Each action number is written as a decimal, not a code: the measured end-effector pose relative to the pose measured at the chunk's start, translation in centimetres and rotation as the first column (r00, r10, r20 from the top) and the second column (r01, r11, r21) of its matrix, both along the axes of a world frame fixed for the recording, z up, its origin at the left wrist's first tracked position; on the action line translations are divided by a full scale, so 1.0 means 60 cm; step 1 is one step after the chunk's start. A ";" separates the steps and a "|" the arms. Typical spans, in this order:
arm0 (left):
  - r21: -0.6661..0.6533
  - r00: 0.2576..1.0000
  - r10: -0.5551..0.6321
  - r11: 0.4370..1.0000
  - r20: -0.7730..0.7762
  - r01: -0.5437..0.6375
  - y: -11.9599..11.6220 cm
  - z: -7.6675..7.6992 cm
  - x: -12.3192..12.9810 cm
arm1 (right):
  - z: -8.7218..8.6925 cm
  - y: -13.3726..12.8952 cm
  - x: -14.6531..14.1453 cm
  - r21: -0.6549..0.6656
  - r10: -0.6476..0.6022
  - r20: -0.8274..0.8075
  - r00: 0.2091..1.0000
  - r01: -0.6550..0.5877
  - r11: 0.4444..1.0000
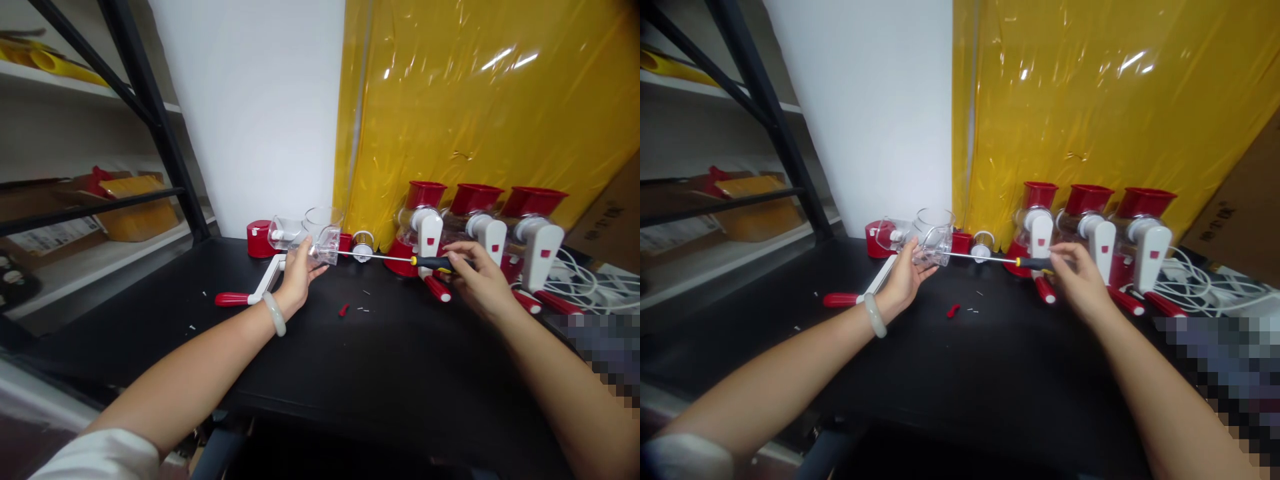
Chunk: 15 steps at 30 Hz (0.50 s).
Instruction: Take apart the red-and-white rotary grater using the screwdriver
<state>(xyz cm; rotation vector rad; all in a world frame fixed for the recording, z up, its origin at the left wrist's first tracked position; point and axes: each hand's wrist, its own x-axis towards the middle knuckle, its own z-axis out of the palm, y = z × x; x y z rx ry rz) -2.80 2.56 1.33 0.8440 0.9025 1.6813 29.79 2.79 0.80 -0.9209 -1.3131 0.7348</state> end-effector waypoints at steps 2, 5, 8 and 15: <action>0.009 1.000 -0.016 1.000 0.001 0.016 0.000 0.000 -0.001 | 0.005 -0.004 -0.006 -0.034 0.015 -0.057 0.998 -0.017 0.999; 0.015 1.000 -0.021 1.000 0.006 0.021 -0.001 0.000 0.000 | 0.014 -0.010 -0.012 -0.042 0.086 -0.169 0.982 -0.094 0.995; 0.010 1.000 -0.015 1.000 0.006 0.015 -0.003 0.000 0.003 | 0.018 -0.014 -0.011 -0.065 0.129 -0.219 0.967 -0.147 0.987; -0.018 0.995 -0.056 0.998 0.081 0.057 -0.011 0.001 0.012 | 0.020 -0.016 -0.010 -0.040 0.163 -0.188 0.969 -0.174 0.984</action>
